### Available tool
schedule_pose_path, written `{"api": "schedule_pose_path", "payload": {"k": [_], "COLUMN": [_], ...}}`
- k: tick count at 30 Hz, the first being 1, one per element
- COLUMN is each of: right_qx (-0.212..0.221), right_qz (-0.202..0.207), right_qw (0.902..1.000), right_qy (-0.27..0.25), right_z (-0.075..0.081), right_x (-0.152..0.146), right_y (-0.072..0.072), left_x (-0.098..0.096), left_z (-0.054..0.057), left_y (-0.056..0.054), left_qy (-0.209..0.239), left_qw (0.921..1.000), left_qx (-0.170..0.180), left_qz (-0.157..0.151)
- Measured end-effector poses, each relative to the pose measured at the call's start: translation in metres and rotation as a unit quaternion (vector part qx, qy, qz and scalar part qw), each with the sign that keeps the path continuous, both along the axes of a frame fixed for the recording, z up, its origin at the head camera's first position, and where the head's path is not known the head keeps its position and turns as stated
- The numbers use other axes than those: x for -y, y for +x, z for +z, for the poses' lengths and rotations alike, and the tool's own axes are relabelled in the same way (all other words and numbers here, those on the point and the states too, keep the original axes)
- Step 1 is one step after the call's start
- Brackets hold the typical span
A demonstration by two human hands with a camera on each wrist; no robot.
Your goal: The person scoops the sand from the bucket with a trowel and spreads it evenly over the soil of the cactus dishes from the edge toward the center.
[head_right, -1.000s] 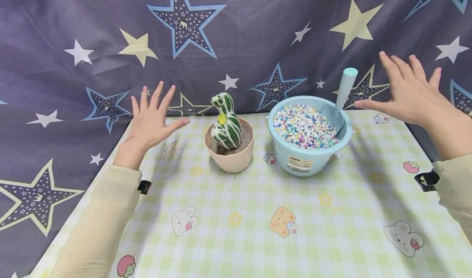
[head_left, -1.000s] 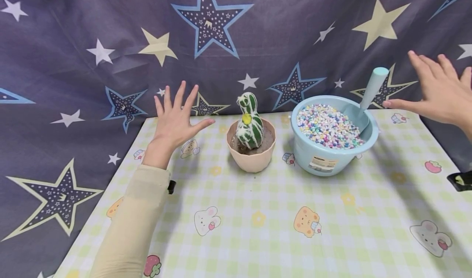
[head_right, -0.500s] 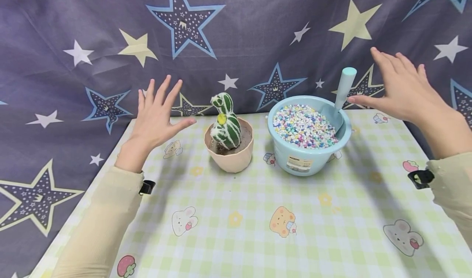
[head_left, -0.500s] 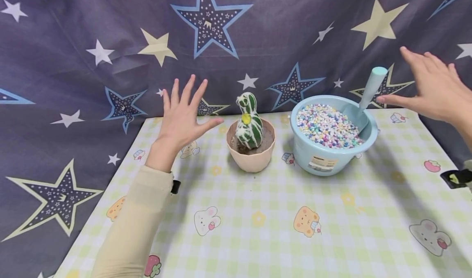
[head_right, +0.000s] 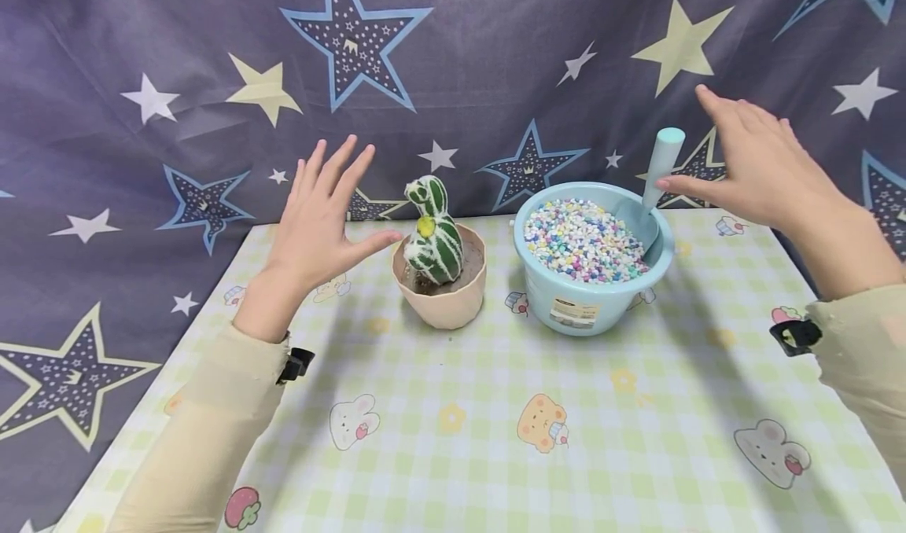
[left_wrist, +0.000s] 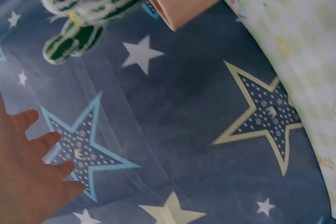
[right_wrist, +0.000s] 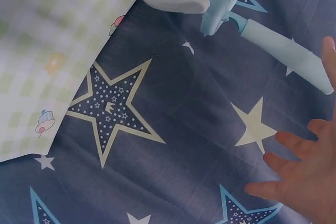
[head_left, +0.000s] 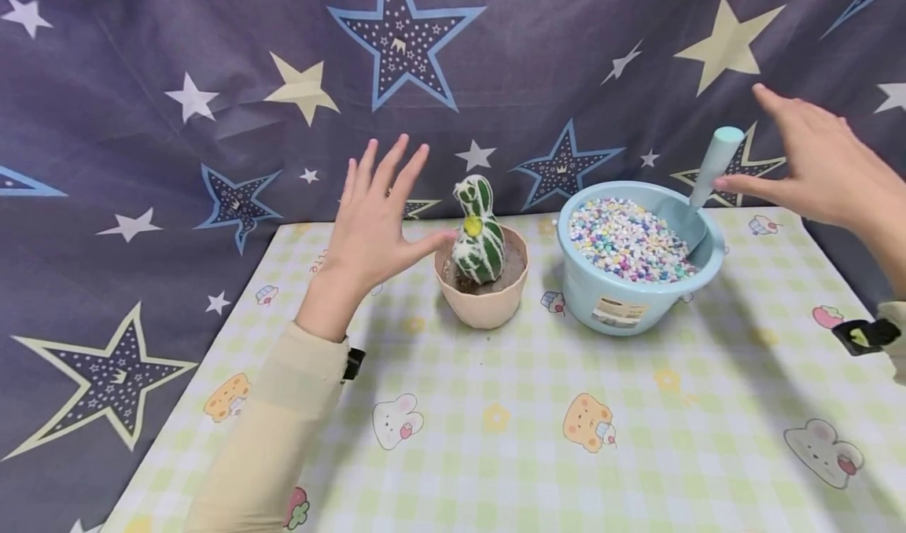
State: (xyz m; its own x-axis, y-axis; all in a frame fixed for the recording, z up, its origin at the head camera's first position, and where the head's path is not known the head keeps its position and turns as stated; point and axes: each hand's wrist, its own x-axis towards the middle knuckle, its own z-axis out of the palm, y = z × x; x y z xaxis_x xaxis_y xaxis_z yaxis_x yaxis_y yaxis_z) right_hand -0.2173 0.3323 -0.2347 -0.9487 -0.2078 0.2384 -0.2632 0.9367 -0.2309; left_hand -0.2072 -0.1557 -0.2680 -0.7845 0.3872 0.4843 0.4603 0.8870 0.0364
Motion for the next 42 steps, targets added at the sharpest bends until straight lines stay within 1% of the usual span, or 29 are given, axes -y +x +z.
{"api": "schedule_pose_path", "payload": {"k": [5, 7, 11, 14, 19, 22, 25, 27, 30, 33, 36, 39, 42], "right_qx": [0.004, 0.008, 0.016, 0.018, 0.018, 0.019, 0.020, 0.021, 0.021, 0.019, 0.014, 0.007, -0.001], "right_qz": [0.006, 0.004, -0.002, -0.008, -0.011, -0.011, -0.012, -0.014, -0.017, -0.021, -0.024, -0.024, -0.021], "right_qw": [1.0000, 0.9999, 0.9998, 0.9997, 0.9997, 0.9997, 0.9996, 0.9996, 0.9995, 0.9995, 0.9995, 0.9995, 0.9996], "right_qy": [-0.005, -0.009, -0.012, -0.010, -0.012, -0.012, -0.013, -0.014, -0.015, -0.014, -0.015, -0.018, -0.020], "right_z": [0.001, 0.001, -0.001, -0.002, -0.003, -0.004, -0.004, -0.004, -0.003, -0.003, -0.003, -0.003, -0.003], "right_x": [0.005, 0.006, 0.007, 0.009, 0.011, 0.012, 0.014, 0.015, 0.016, 0.018, 0.020, 0.022, 0.024], "right_y": [-0.001, -0.001, -0.002, -0.003, -0.003, -0.003, -0.003, -0.003, -0.002, -0.002, 0.000, 0.001, 0.002], "left_x": [-0.010, -0.015, -0.029, -0.041, -0.061, -0.072, -0.081, -0.087, -0.096, -0.104, -0.112, -0.120, -0.126], "left_z": [-0.002, -0.002, 0.000, 0.002, 0.004, 0.002, -0.001, -0.004, -0.008, -0.014, -0.020, -0.025, -0.030], "left_y": [0.007, 0.011, 0.020, 0.027, 0.037, 0.039, 0.040, 0.040, 0.042, 0.042, 0.041, 0.040, 0.039], "left_qy": [0.028, 0.044, 0.078, 0.099, 0.128, 0.145, 0.156, 0.159, 0.166, 0.178, 0.186, 0.188, 0.199], "left_qw": [0.9981, 0.9963, 0.9914, 0.9875, 0.9806, 0.9765, 0.9738, 0.9738, 0.9738, 0.9711, 0.9680, 0.9671, 0.9632], "left_qx": [-0.044, -0.054, -0.067, -0.068, -0.047, -0.036, -0.027, -0.013, 0.019, 0.052, 0.074, 0.096, 0.119], "left_qz": [-0.034, -0.051, -0.081, -0.102, -0.141, -0.156, -0.164, -0.162, -0.155, -0.151, -0.151, -0.142, -0.137]}}
